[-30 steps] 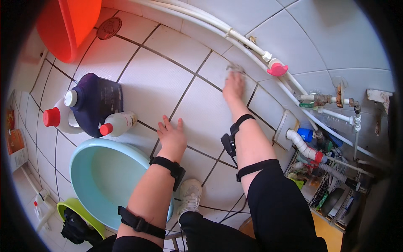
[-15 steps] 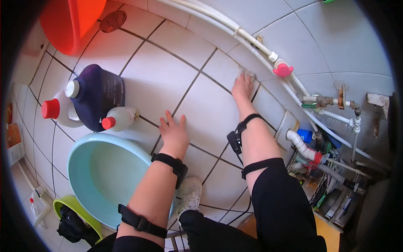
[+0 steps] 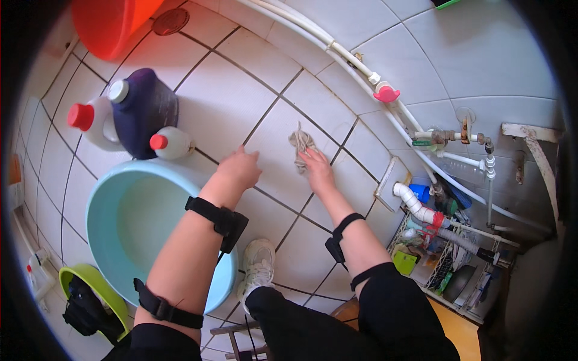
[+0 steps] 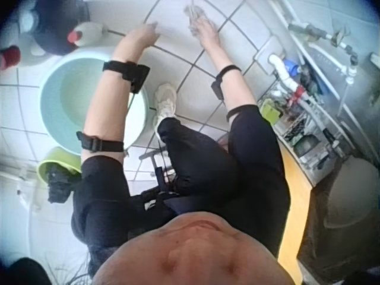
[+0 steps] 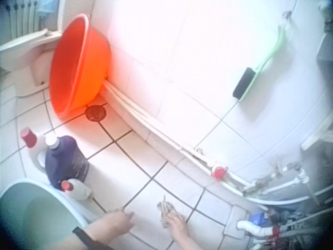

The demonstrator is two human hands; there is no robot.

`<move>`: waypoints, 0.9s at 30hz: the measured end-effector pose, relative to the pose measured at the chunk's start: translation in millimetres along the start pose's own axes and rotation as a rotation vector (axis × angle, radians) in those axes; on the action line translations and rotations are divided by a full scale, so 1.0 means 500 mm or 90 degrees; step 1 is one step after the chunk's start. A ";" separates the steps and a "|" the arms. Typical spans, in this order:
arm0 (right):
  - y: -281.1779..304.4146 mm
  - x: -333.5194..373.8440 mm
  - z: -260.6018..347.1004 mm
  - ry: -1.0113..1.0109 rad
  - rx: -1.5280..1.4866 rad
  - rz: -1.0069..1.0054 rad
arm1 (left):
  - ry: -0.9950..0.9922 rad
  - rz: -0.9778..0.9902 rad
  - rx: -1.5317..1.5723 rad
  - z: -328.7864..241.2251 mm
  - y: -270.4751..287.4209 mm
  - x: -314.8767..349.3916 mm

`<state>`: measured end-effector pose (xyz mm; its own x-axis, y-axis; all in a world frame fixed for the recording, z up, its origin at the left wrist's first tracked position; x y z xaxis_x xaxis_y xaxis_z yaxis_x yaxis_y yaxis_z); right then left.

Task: Cleaning the bathroom floor tiles with a rag and soapy water.

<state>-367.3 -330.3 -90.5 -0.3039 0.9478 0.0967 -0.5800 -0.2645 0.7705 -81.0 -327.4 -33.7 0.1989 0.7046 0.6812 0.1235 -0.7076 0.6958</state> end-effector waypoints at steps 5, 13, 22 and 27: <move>0.071 0.090 -0.025 -0.331 -0.570 -0.099 | -0.143 -0.181 0.103 -0.028 0.077 0.146; 0.242 0.172 0.292 -0.445 -1.038 -0.113 | -0.078 -0.158 0.213 0.020 0.131 0.453; 0.420 0.248 0.619 -0.372 -1.103 0.037 | -0.061 -0.207 0.306 0.083 0.107 0.707; 0.490 0.247 0.748 -0.353 -0.947 0.031 | -0.013 -0.269 0.342 0.164 0.122 0.853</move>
<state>-263.9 -211.6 345.8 -0.2349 0.7906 0.5655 -0.8693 0.0895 -0.4862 91.3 -74.6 280.7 0.0445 0.9286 0.3684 0.6594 -0.3043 0.6875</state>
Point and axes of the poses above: each hand's wrist, its own x-axis away from the middle knuckle, its own y-axis out of the back of the hand, z = x × y, the point moved 4 cm from there along -x, towards the middle knuckle, and after that the axes turned 15 degrees about -x, right-handed, at the moved point
